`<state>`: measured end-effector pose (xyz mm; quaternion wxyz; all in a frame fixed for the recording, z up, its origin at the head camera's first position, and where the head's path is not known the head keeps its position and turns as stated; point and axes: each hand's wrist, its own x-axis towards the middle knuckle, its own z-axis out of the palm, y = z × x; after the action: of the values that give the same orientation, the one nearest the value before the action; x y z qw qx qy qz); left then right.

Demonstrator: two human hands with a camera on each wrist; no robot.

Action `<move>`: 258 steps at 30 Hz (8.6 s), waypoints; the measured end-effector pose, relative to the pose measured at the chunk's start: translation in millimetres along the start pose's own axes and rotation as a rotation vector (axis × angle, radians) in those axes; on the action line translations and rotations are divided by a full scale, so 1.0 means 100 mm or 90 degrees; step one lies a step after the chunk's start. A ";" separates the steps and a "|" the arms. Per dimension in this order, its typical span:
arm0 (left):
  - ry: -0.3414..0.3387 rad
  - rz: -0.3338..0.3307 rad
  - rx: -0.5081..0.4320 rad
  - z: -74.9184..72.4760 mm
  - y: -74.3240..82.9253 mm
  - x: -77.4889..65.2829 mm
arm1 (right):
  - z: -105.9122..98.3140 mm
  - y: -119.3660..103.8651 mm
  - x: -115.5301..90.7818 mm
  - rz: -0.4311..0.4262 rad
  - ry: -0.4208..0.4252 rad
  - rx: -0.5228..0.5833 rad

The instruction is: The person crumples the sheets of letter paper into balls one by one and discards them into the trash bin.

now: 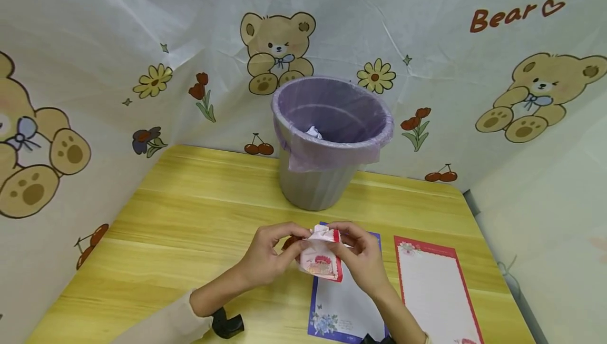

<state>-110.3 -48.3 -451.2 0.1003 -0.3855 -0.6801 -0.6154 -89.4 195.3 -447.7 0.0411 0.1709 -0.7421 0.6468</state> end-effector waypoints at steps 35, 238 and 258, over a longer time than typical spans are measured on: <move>-0.046 -0.212 0.017 -0.13 -0.04 0.00 | 0.00 -0.03 -0.01 -0.214 0.002 0.062; -0.059 0.255 0.304 -0.12 -0.05 0.04 | 0.07 0.03 -0.14 -0.092 -0.077 -0.047; -0.013 0.278 0.343 -0.10 -0.02 0.05 | 0.22 -0.04 -0.12 -0.067 -0.030 0.054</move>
<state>-118.5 -55.6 -447.4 0.3209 -0.4877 -0.7207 -0.3739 -73.0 176.1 -450.6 0.0499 0.2265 -0.7050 0.6702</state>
